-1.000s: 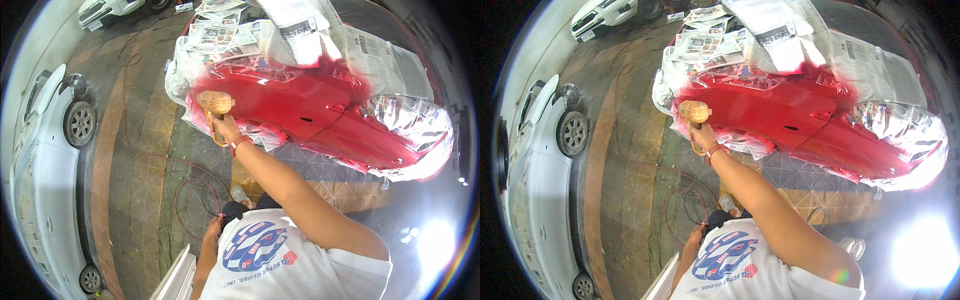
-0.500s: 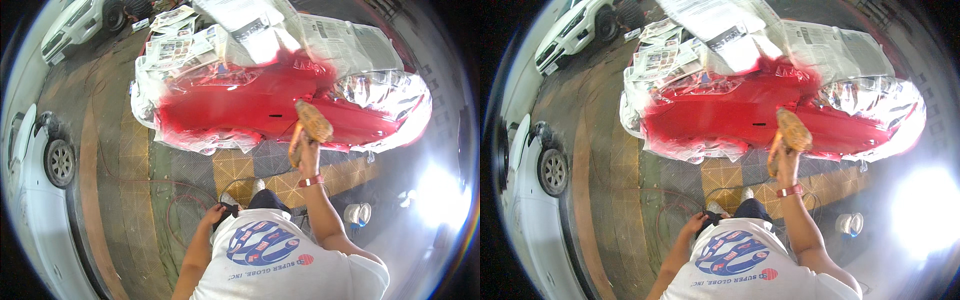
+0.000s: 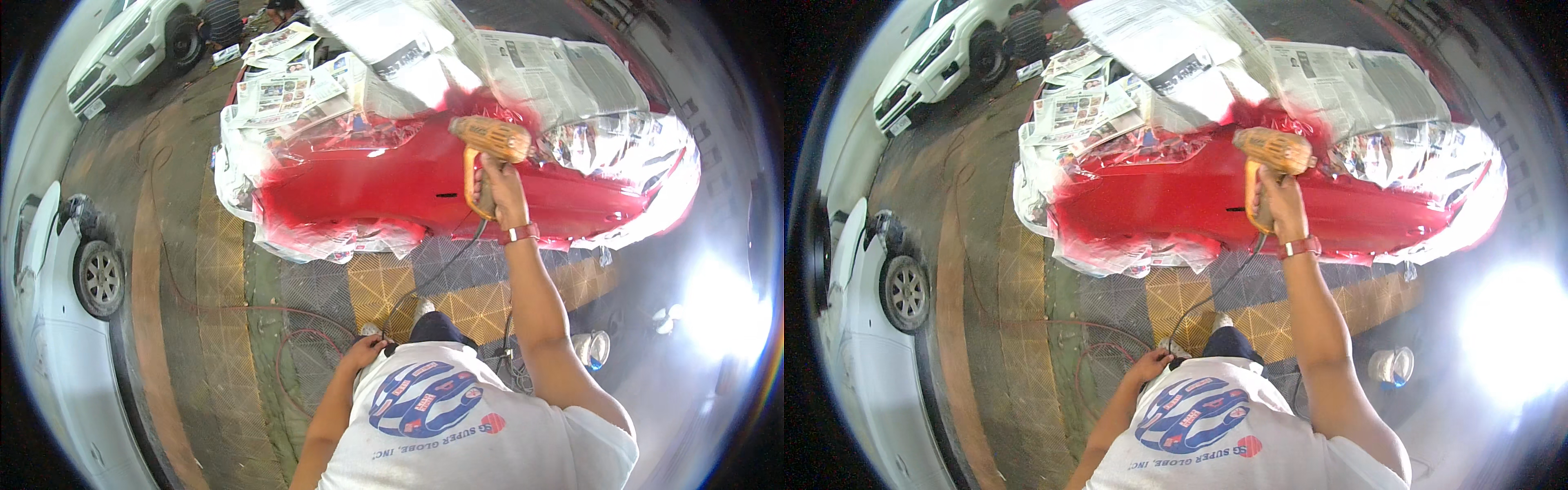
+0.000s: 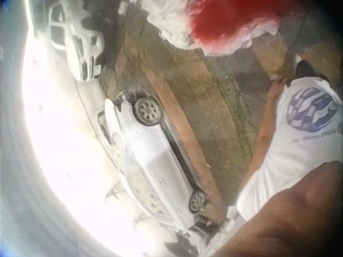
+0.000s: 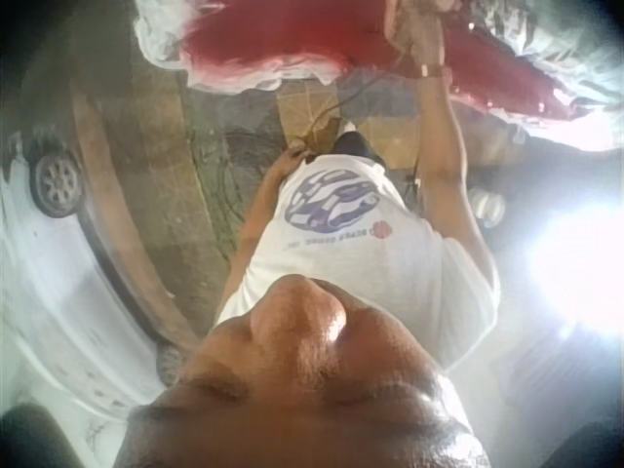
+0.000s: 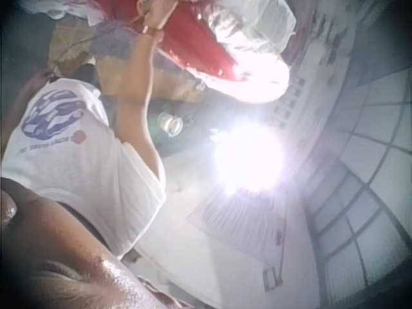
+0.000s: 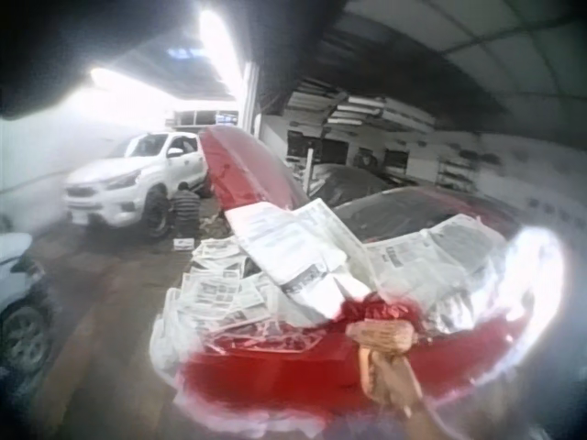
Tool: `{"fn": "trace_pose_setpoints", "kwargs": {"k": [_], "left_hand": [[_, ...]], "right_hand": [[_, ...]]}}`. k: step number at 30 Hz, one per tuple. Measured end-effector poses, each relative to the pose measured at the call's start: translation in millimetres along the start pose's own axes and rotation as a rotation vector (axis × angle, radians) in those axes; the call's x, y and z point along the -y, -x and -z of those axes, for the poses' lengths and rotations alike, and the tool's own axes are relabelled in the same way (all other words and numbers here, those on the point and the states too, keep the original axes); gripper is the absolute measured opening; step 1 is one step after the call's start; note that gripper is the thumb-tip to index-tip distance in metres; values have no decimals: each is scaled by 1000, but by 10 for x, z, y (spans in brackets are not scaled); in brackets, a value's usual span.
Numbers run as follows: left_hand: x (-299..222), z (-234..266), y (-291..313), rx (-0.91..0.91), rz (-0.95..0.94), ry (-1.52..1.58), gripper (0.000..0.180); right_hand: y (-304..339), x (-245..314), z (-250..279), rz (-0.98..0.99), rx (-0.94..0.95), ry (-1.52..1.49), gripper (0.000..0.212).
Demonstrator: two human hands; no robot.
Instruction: The person uses a spray gun to apply red paint to the hood of a car that is masked with newspaper and plastic. The person moves around the hood, spraying in overlapping passes to cover the surface.
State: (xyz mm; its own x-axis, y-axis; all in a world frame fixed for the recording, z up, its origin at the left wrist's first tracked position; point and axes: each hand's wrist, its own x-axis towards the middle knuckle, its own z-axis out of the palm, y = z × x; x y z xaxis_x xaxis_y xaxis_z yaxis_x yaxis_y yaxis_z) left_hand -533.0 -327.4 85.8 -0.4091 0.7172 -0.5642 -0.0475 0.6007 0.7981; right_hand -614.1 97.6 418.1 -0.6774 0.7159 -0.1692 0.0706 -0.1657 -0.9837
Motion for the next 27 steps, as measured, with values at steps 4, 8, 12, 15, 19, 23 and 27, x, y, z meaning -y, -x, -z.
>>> {"fn": "trace_pose_setpoints", "kwargs": {"k": [4,8,12,15,19,23,27], "left_hand": [[141,-19,252,-71,109,149,36],[320,-127,487,-174,88,324,33],[813,-393,465,-261,222,463,29],[533,-334,564,-258,263,473,28],[463,-360,654,-269,257,599,26],[620,-315,474,-224,190,485,28],[530,-181,290,-149,89,389,27]], "right_hand": [[-63,-357,-469,-47,140,61,34],[41,-621,-1133,-110,299,175,28],[188,-788,-1910,-112,427,169,33],[52,-1045,-2210,-100,472,135,31],[321,-755,-2248,-295,539,-59,30],[186,-812,-1557,-135,417,271,30],[129,-802,-624,-26,123,311,28]]}}
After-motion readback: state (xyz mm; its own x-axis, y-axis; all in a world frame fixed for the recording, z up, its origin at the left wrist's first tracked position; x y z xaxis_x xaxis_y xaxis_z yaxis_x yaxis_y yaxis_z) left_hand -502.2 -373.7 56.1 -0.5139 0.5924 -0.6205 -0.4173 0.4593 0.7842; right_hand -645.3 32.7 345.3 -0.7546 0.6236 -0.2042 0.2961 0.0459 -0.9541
